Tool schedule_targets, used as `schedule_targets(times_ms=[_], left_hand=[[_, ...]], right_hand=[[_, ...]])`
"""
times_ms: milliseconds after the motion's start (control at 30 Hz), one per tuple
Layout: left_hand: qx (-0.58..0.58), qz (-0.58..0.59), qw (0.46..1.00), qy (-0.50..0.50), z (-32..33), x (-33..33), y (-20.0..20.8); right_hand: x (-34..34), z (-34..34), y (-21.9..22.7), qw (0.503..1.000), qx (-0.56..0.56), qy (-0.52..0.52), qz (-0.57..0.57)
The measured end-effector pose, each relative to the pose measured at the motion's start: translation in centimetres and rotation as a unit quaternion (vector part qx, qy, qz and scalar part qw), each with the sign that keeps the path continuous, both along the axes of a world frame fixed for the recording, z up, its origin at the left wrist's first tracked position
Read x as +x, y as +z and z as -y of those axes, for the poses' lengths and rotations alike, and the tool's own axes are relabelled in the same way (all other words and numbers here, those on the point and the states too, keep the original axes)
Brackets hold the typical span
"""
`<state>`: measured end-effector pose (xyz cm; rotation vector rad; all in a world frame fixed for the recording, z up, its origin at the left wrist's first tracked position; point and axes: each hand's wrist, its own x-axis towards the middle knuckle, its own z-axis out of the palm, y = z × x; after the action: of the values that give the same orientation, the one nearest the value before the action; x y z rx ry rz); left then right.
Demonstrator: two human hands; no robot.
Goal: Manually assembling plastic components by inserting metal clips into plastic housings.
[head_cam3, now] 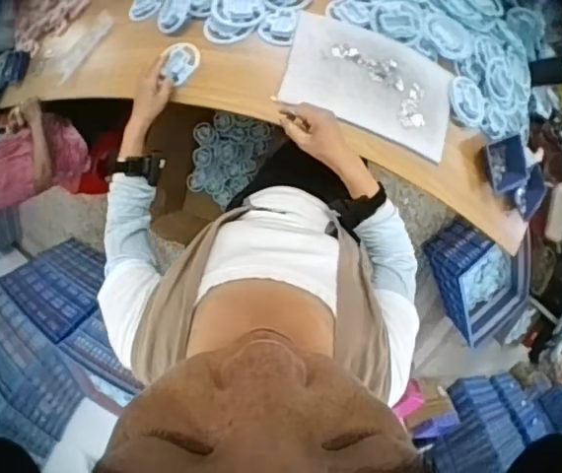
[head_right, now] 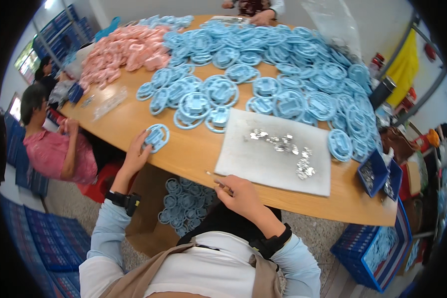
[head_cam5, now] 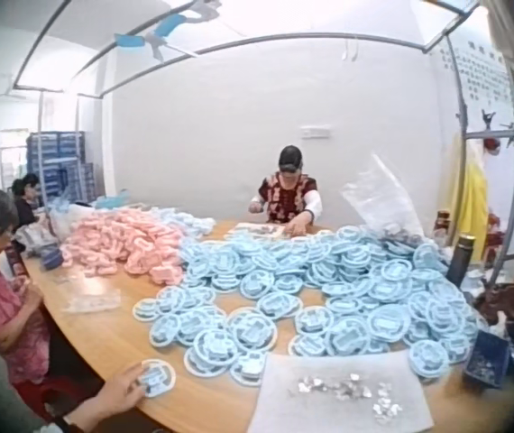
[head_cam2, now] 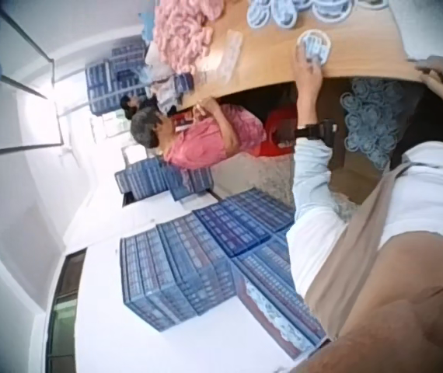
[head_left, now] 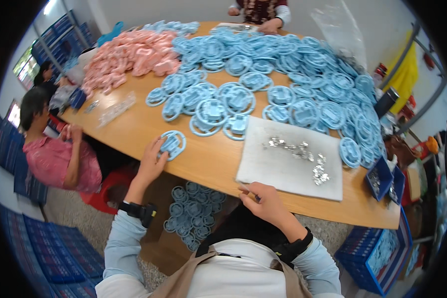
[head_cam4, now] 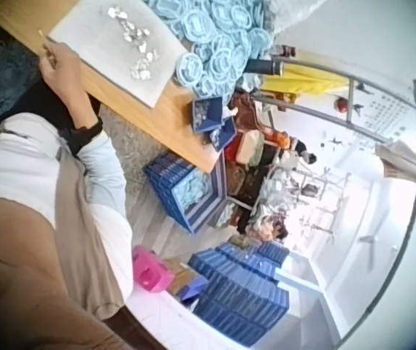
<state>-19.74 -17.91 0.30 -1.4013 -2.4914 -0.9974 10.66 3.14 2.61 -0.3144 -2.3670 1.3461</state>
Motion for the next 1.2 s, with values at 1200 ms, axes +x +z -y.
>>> schedule_targets(times_ms=[1200], left_hand=[[-0.037, 0.027, 0.943, -0.329, -13.8, 13.2, 3.3]], right_hand=[[3.4, -8.7, -1.1, 0.979, 0.082, -0.189, -0.005]])
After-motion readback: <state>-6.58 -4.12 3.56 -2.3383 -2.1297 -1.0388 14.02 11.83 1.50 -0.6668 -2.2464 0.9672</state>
